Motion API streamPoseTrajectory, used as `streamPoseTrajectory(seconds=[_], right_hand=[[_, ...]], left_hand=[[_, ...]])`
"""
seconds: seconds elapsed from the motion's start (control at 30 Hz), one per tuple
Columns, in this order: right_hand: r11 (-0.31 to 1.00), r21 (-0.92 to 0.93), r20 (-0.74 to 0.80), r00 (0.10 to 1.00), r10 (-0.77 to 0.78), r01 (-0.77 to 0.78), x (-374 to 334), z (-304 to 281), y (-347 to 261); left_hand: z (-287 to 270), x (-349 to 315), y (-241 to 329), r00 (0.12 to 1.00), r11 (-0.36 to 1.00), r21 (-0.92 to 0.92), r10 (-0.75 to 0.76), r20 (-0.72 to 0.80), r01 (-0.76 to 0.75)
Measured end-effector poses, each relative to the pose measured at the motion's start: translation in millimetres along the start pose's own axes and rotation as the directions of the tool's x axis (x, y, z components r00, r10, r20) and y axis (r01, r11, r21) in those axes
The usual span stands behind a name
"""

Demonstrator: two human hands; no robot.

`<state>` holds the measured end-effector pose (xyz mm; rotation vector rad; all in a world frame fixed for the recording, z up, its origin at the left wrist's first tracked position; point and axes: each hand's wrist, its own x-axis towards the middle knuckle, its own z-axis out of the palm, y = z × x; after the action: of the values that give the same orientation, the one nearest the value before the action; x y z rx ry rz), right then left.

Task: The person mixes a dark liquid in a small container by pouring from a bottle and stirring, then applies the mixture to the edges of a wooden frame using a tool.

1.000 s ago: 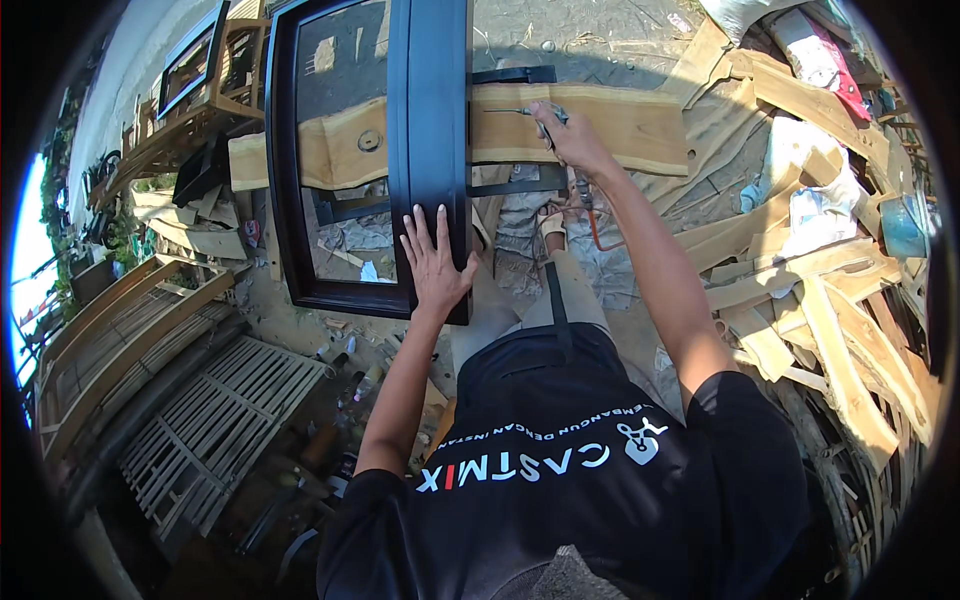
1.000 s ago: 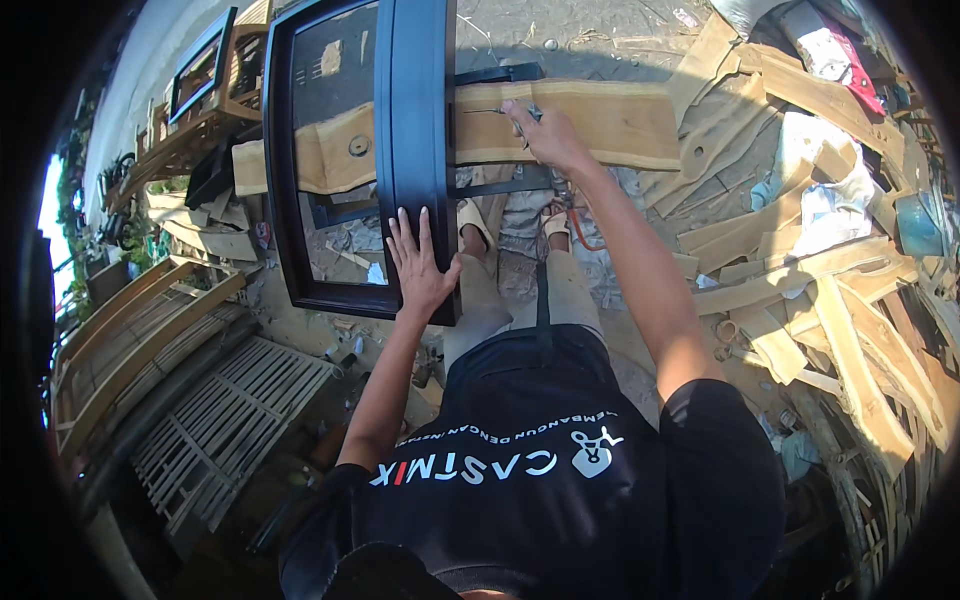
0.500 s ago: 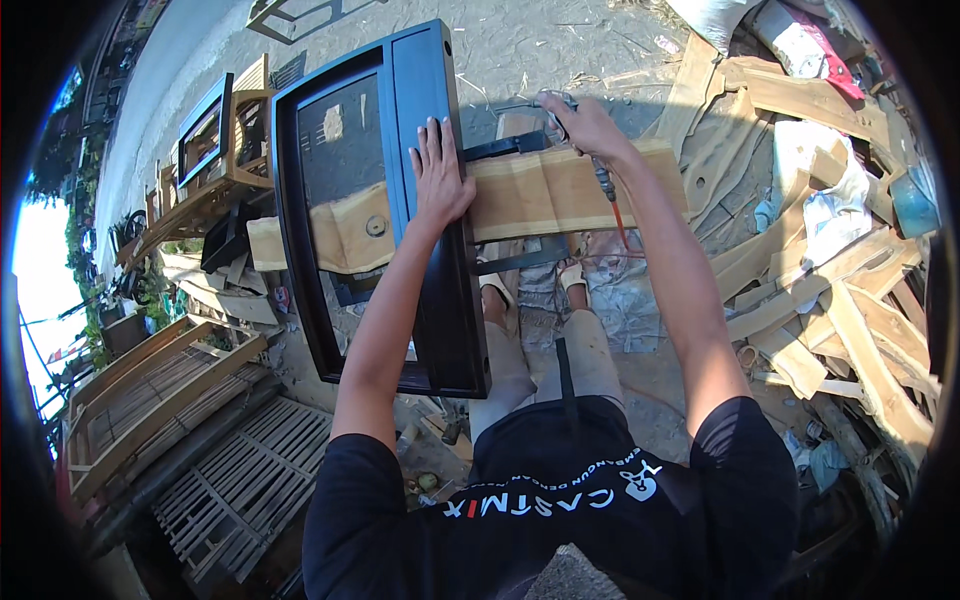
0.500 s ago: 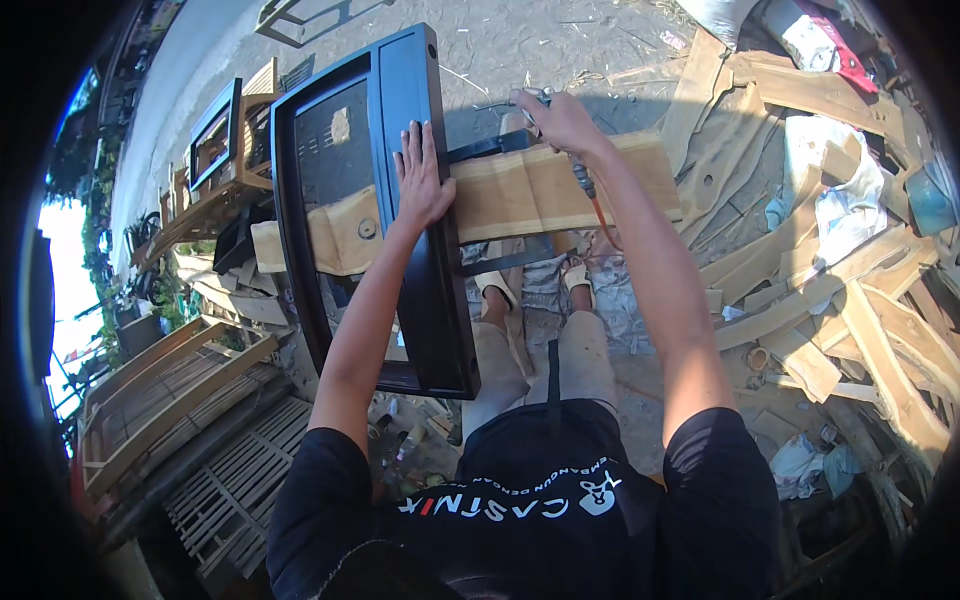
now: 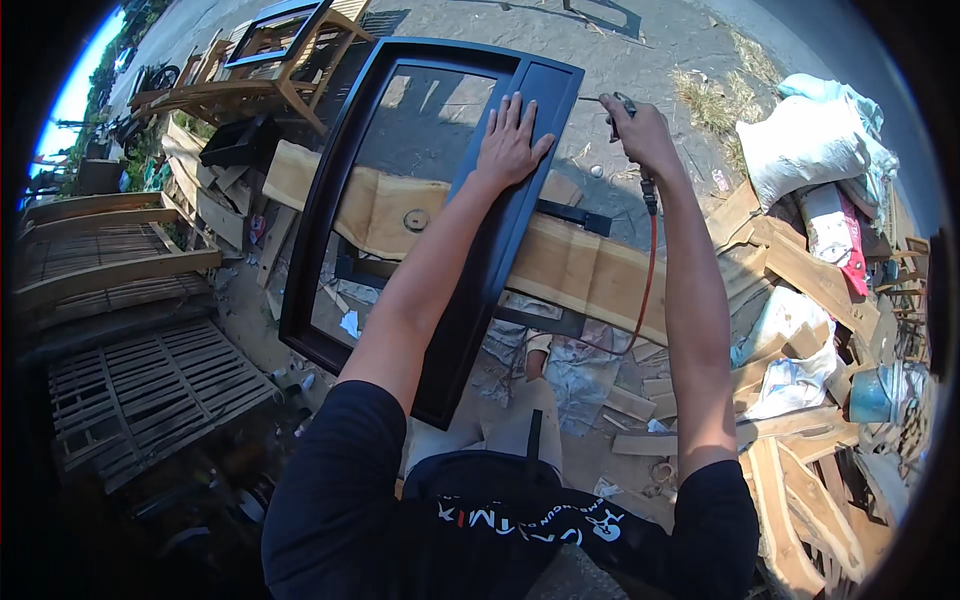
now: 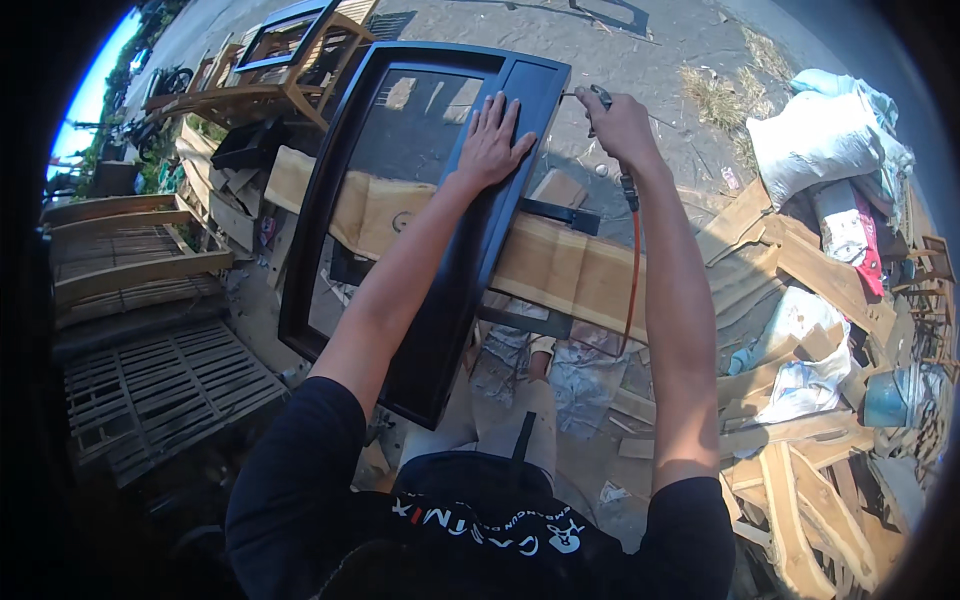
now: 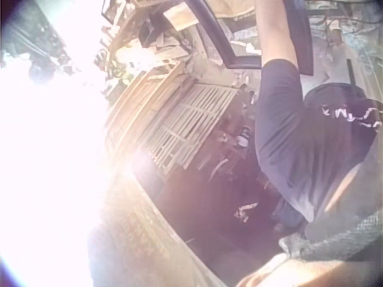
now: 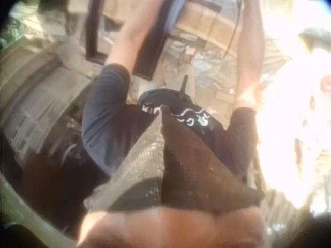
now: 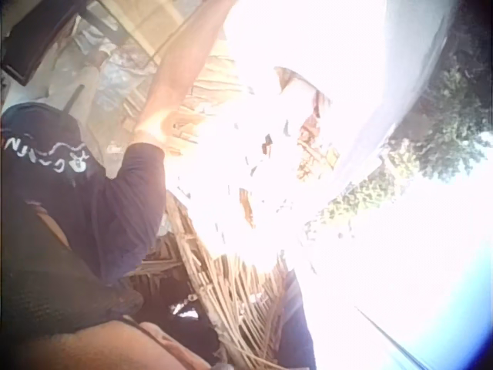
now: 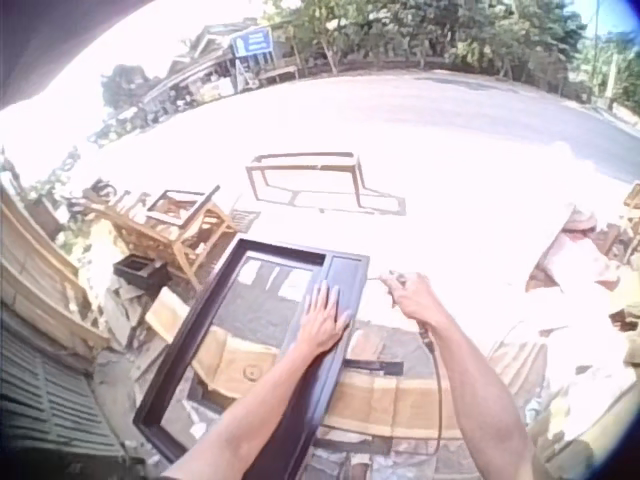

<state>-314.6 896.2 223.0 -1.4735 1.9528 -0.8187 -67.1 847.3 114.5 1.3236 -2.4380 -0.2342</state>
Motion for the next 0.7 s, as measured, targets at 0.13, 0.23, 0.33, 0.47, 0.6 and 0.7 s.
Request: streamPoseTrajectory(seconds=[0.13,0.23,0.33,0.47,0.6,0.7], right_hand=[[0.963,-0.221,0.315,0.946,-0.080,0.155,-25,27,-40],[0.935,-0.112,0.655,0.732,-0.185,0.337,-97,61,-89],[0.973,0.042,0.797,0.580,-0.170,0.228,-130,78,-127],[0.995,0.076,0.257,0.965,0.050,-0.071,-47,116,-150],[0.991,0.098,0.249,0.962,-0.108,0.086,-6,178,-225],[0.978,-0.126,0.315,0.941,-0.120,0.167,-8,244,-260]], left_hand=[[-25,-106,6,0.988,0.962,-0.232,-0.155,-0.025,0.145],[-60,-203,1,0.954,0.874,-0.412,-0.298,-0.033,0.259],[-97,-295,3,0.892,0.768,-0.505,-0.452,0.007,0.393],[-145,-379,-17,0.865,0.733,-0.499,-0.497,0.072,0.462],[-209,-411,-102,0.657,0.786,-0.103,-0.574,-0.489,0.609],[-203,-461,-181,0.246,0.475,-0.311,-0.792,-0.560,0.823]])
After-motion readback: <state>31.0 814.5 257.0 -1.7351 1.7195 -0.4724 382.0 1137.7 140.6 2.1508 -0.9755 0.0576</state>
